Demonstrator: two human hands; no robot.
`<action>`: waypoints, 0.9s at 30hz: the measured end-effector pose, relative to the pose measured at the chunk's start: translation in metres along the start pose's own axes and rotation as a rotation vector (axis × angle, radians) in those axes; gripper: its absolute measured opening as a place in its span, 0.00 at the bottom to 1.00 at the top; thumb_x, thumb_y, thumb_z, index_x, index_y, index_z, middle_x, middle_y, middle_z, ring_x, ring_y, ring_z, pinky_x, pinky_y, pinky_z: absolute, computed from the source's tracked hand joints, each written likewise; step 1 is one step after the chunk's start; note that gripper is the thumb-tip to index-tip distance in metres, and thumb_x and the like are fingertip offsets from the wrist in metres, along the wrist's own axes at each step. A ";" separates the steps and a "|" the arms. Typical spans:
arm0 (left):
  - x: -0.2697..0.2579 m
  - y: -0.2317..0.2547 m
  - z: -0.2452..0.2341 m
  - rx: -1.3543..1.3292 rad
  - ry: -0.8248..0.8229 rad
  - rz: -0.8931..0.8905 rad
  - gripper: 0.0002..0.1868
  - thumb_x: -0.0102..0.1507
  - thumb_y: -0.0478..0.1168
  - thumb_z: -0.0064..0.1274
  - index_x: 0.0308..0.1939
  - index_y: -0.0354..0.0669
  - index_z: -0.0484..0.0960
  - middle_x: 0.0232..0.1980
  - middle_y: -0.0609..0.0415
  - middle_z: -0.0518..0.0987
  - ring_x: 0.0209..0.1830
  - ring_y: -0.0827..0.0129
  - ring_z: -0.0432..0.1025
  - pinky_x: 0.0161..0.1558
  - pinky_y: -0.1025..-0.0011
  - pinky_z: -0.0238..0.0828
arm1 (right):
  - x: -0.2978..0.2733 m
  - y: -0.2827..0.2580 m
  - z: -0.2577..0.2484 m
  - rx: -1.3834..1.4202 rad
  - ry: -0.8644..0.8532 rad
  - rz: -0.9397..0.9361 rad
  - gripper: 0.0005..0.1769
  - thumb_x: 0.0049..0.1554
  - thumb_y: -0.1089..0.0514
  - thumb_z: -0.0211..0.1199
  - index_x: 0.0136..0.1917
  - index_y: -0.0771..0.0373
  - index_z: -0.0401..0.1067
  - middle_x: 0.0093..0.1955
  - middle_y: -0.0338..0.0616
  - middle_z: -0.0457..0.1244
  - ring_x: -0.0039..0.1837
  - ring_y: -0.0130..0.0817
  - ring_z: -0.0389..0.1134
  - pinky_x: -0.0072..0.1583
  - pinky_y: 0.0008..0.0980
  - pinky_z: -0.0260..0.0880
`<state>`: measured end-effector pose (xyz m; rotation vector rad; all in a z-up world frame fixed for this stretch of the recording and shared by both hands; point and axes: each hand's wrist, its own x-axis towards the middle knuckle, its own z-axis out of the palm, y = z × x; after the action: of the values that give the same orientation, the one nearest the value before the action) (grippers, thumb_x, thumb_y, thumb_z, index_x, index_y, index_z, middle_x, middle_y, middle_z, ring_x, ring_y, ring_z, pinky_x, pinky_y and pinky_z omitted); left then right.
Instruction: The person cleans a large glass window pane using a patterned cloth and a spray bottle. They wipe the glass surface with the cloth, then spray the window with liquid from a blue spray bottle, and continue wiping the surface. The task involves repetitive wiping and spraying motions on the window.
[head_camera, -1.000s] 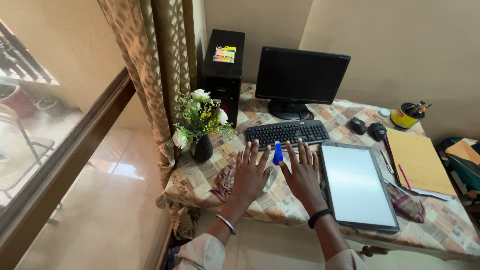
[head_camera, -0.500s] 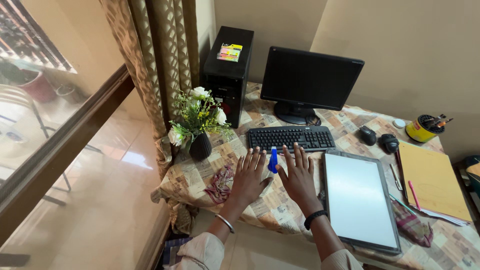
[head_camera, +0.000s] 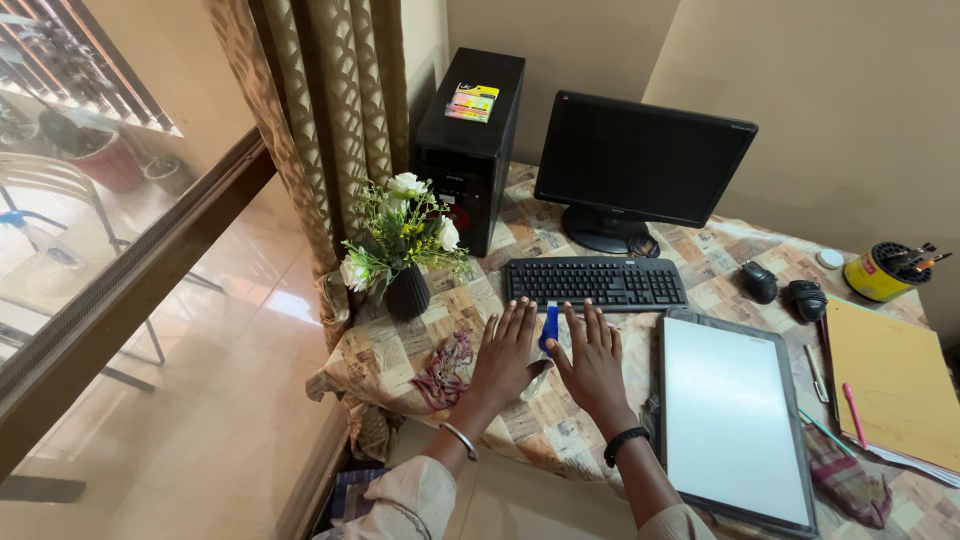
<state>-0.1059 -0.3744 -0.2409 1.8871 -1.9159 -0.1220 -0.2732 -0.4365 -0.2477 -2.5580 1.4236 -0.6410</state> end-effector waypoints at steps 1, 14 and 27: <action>0.001 -0.001 0.002 0.010 0.008 0.018 0.52 0.62 0.58 0.57 0.79 0.36 0.49 0.81 0.42 0.53 0.82 0.53 0.44 0.77 0.51 0.37 | 0.000 0.000 0.001 0.016 -0.002 0.002 0.40 0.63 0.33 0.48 0.82 0.49 0.50 0.84 0.54 0.43 0.83 0.52 0.40 0.77 0.56 0.37; 0.005 -0.016 0.005 -0.010 -0.087 0.133 0.45 0.61 0.41 0.56 0.79 0.40 0.53 0.80 0.45 0.56 0.81 0.51 0.50 0.76 0.53 0.44 | -0.001 0.009 0.029 0.235 -0.168 0.044 0.50 0.56 0.35 0.61 0.80 0.63 0.48 0.81 0.57 0.47 0.80 0.55 0.50 0.74 0.49 0.51; 0.004 -0.030 0.021 0.082 0.059 0.248 0.33 0.63 0.28 0.46 0.74 0.40 0.65 0.80 0.43 0.61 0.80 0.49 0.54 0.75 0.50 0.50 | 0.004 0.010 0.066 0.763 0.000 0.039 0.44 0.52 0.60 0.72 0.76 0.63 0.55 0.69 0.55 0.61 0.67 0.46 0.65 0.65 0.42 0.66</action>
<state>-0.0853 -0.3852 -0.2695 1.6664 -2.1236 0.0894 -0.2512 -0.4504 -0.3089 -1.9183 0.9571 -0.9491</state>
